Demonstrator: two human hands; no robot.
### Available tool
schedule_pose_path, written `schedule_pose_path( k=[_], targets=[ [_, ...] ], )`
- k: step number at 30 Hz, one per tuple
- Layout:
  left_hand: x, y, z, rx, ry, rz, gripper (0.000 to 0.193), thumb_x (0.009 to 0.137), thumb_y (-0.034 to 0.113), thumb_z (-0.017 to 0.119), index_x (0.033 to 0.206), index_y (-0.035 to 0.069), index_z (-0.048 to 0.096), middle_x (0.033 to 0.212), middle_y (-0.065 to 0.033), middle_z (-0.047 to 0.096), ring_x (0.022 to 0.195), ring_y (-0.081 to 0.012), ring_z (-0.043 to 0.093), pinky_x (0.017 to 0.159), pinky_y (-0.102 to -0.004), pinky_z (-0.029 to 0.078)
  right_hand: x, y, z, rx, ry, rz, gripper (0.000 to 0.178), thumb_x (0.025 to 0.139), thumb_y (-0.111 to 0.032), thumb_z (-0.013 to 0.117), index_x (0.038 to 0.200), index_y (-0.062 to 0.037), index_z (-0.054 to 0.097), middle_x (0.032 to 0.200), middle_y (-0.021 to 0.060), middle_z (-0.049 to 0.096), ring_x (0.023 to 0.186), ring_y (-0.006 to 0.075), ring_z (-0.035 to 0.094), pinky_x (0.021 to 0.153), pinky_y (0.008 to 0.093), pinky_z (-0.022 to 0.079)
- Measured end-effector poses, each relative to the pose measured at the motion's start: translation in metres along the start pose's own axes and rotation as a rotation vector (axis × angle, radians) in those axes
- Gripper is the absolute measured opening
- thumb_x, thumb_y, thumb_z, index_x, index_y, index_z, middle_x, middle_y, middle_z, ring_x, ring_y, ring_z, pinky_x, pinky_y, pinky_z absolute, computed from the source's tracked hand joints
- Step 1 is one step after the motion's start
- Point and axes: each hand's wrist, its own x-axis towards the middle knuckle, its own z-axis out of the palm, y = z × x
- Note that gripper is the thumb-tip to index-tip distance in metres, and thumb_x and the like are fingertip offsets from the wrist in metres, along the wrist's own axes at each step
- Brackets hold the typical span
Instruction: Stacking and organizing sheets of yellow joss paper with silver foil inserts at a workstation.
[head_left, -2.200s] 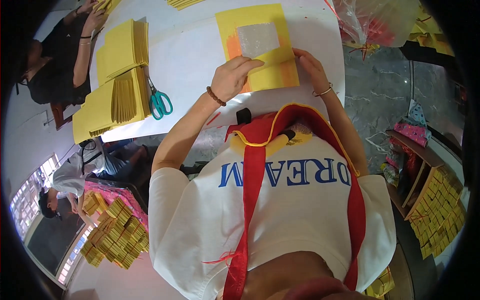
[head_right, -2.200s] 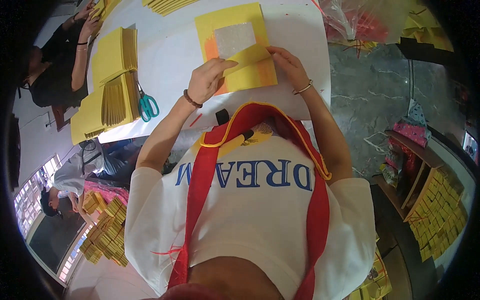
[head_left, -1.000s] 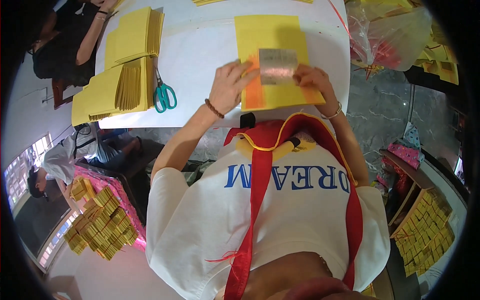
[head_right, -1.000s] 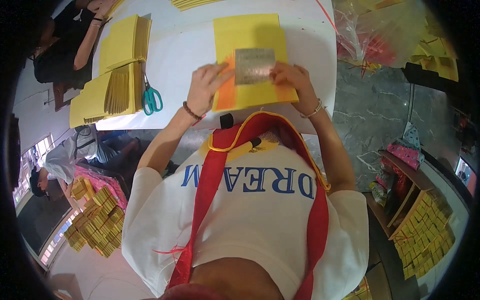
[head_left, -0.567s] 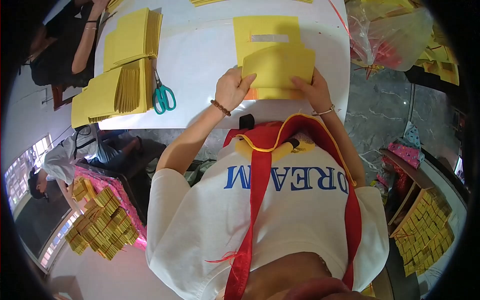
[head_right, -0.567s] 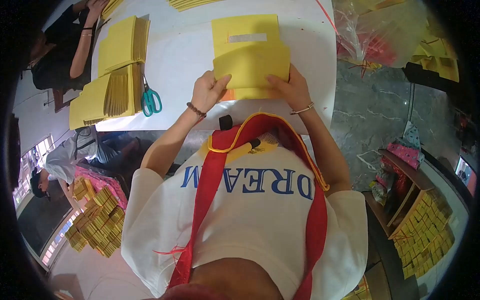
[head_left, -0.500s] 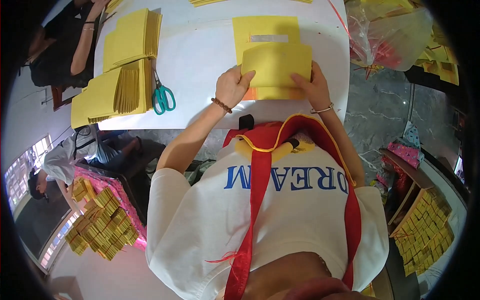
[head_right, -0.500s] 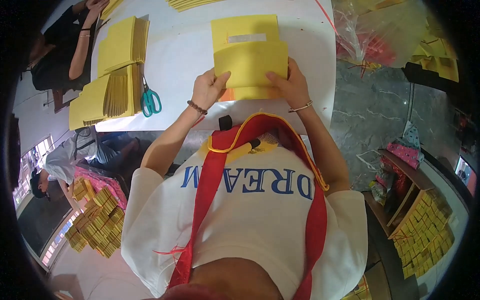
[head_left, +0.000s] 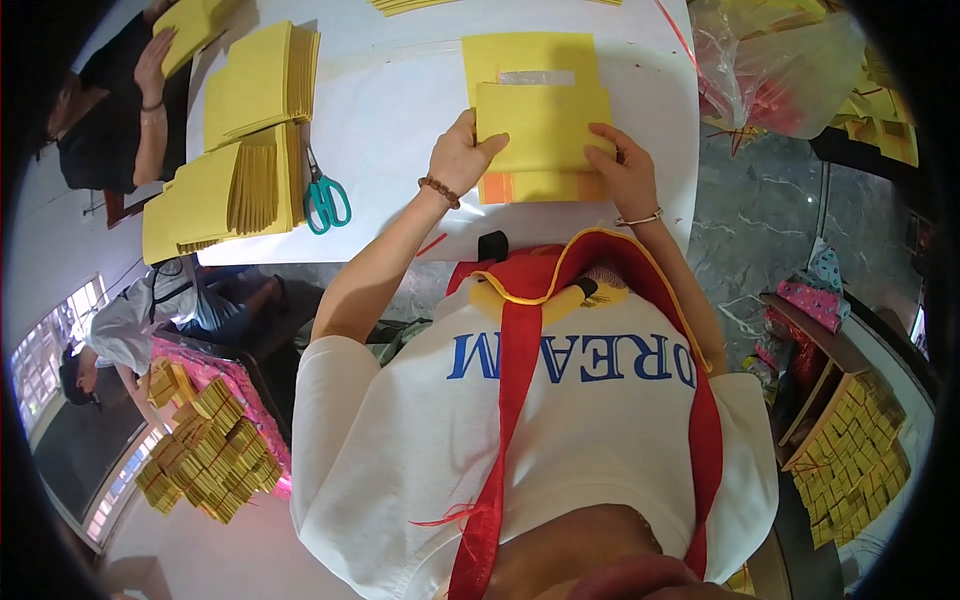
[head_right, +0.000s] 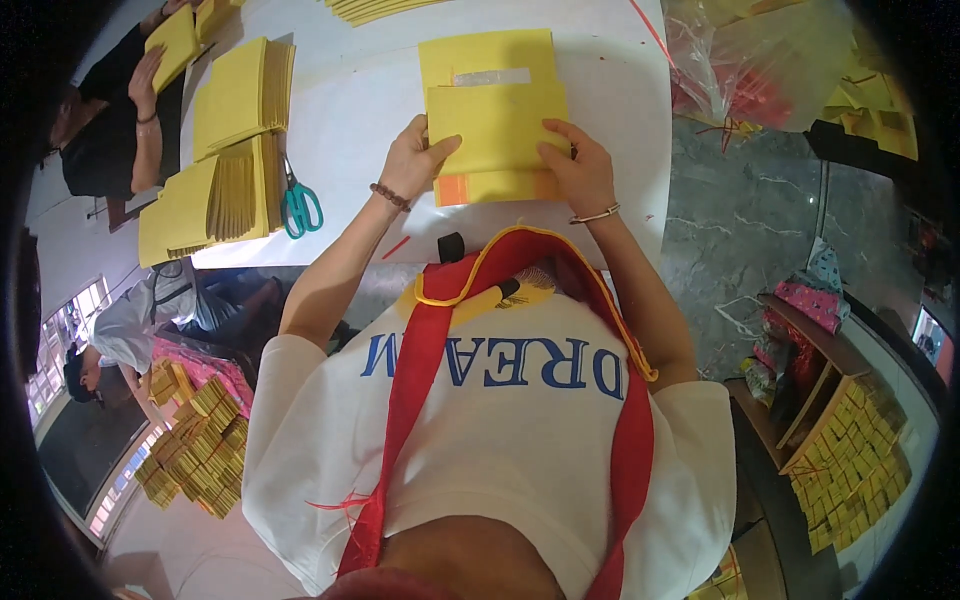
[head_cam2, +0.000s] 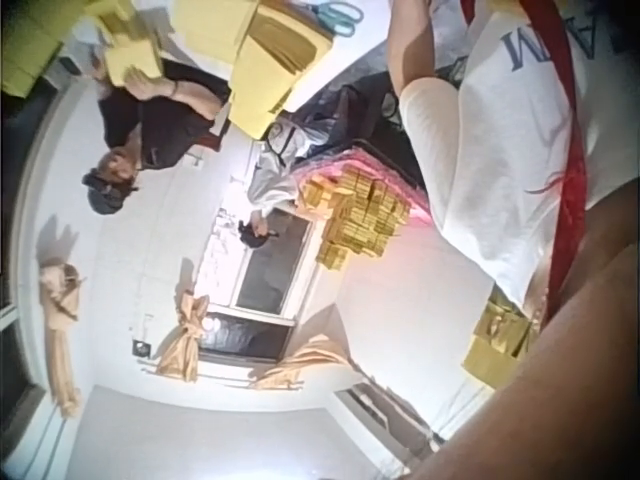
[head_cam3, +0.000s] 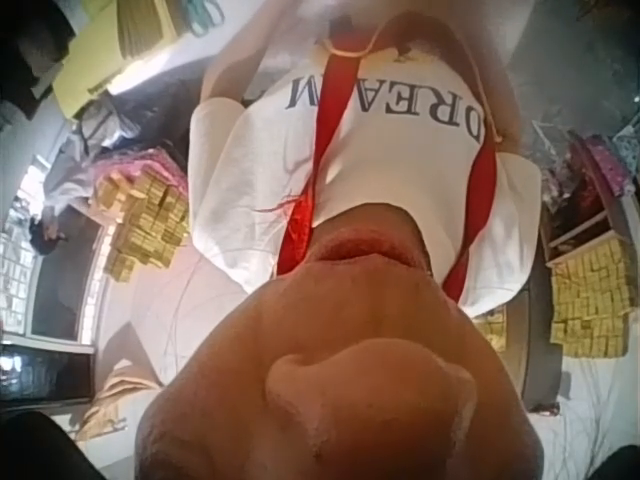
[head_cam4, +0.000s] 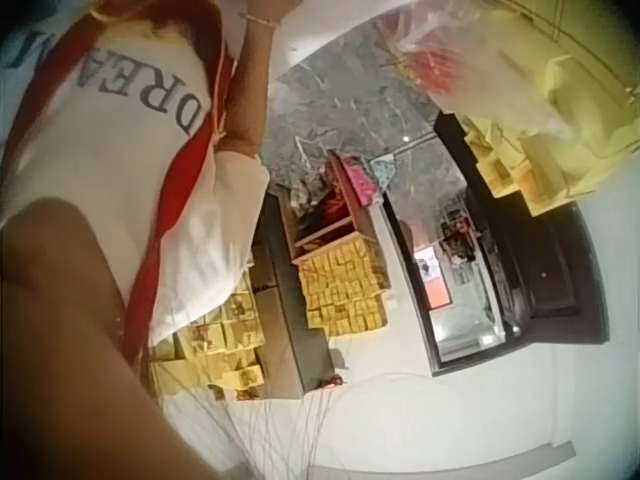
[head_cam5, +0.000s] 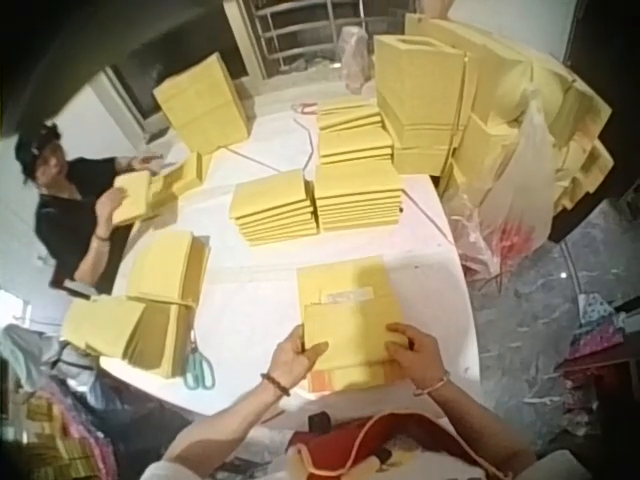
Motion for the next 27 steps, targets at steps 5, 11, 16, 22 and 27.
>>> schedule_pose_path(
  k=[5,11,16,22,27],
  targets=[
    [0.001,-0.002,0.002,-0.164,0.03,-0.01,0.037,0.077,0.021,0.064,0.103,-0.002,0.051,0.082,-0.01,0.065,0.07,-0.0162,0.061,0.063,-0.0292,0.046,0.001,-0.006,0.0,-0.063,0.006,-0.011,0.035,0.078,-0.011,0.063,0.111,0.0002,0.058,0.084,-0.001,0.059,0.07,0.0035,0.048,0.063,0.0174,0.04],
    [-0.012,0.023,0.002,-0.048,0.105,-0.029,0.041,0.077,0.025,0.065,0.104,0.001,0.048,0.08,-0.0082,0.061,0.066,-0.0177,0.057,0.059,-0.0312,0.044,0.002,-0.002,0.001,-0.017,0.024,0.016,0.037,0.077,-0.011,0.064,0.112,0.0003,0.058,0.084,-0.0014,0.059,0.069,0.0033,0.048,0.063,0.0176,0.04],
    [-0.024,0.05,0.007,0.661,0.538,0.564,0.043,0.075,0.027,0.065,0.11,0.007,0.05,0.105,-0.0112,0.053,0.1,-0.0253,0.048,0.081,-0.0402,0.036,0.0,-0.014,0.002,-0.183,0.011,0.131,0.039,0.074,-0.022,0.064,0.109,-0.0056,0.061,0.077,0.0056,0.065,0.062,0.0078,0.053,0.06,0.0233,0.044],
    [-0.01,0.041,0.049,0.789,0.222,0.73,0.043,0.076,0.035,0.062,0.112,0.014,0.054,0.12,-0.0099,0.043,0.11,-0.0283,0.038,0.086,-0.043,0.028,0.002,0.003,0.004,-0.044,0.074,-0.011,0.037,0.074,-0.022,0.063,0.107,-0.0057,0.062,0.081,0.0094,0.065,0.069,0.0142,0.06,0.063,0.0238,0.045],
    [-0.009,0.033,0.053,0.848,0.201,0.725,0.048,0.076,0.039,0.06,0.116,0.013,0.05,0.122,-0.0101,0.042,0.111,-0.0283,0.037,0.087,-0.0432,0.028,-0.022,-0.018,0.009,-0.474,0.149,-0.261,0.042,0.076,-0.03,0.062,0.113,-0.0107,0.058,0.117,0.0108,0.053,0.103,0.0204,0.053,0.087,0.0434,0.037]
  ],
)
